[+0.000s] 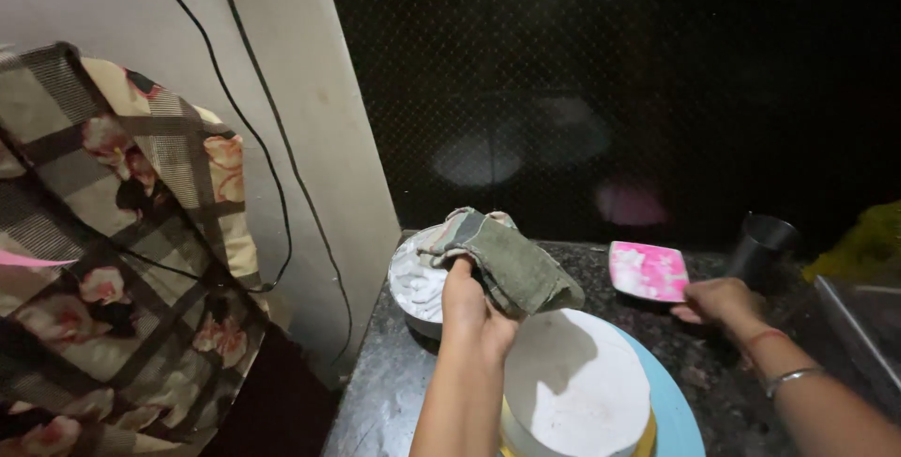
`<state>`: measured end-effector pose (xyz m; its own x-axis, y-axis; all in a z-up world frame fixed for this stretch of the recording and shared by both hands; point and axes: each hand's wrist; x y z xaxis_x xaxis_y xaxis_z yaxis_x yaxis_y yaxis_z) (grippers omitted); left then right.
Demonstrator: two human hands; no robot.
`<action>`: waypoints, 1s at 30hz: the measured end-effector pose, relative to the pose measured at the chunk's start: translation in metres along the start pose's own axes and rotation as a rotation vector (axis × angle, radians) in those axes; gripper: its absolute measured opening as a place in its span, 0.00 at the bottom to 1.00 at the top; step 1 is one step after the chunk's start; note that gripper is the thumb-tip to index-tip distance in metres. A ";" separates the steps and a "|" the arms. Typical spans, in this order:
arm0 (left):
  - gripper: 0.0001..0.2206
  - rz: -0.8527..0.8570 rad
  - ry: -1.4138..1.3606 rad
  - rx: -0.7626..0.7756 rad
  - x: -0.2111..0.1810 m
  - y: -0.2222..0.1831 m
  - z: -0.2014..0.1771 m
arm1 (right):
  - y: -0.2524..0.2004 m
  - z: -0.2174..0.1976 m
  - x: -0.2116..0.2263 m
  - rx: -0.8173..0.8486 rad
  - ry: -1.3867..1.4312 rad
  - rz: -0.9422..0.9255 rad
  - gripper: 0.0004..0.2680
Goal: Applying and smoothing white frosting onto a cake using a palette knife and scraper.
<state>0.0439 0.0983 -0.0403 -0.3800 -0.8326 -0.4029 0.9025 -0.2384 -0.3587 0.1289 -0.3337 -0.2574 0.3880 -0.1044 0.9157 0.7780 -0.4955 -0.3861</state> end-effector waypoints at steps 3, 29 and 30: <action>0.20 0.007 -0.021 0.036 0.002 -0.006 0.002 | 0.008 -0.034 -0.012 -0.083 0.015 0.004 0.10; 0.20 0.043 -0.056 -0.018 -0.016 -0.074 -0.050 | -0.200 0.009 -0.100 0.154 0.431 0.206 0.14; 0.19 0.053 -0.043 -0.007 -0.016 -0.076 -0.054 | -0.199 0.011 -0.097 0.162 0.436 0.217 0.14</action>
<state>-0.0297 0.1571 -0.0515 -0.3225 -0.8647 -0.3851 0.9197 -0.1899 -0.3437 -0.0580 -0.2161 -0.2704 0.3341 -0.5570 0.7603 0.7822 -0.2862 -0.5534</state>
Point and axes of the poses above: each hand's wrist, its own y-axis towards the middle knuckle, its own z-axis out of the palm, x = y × z, and after that the axes turned 6 degrees about y, right-handed
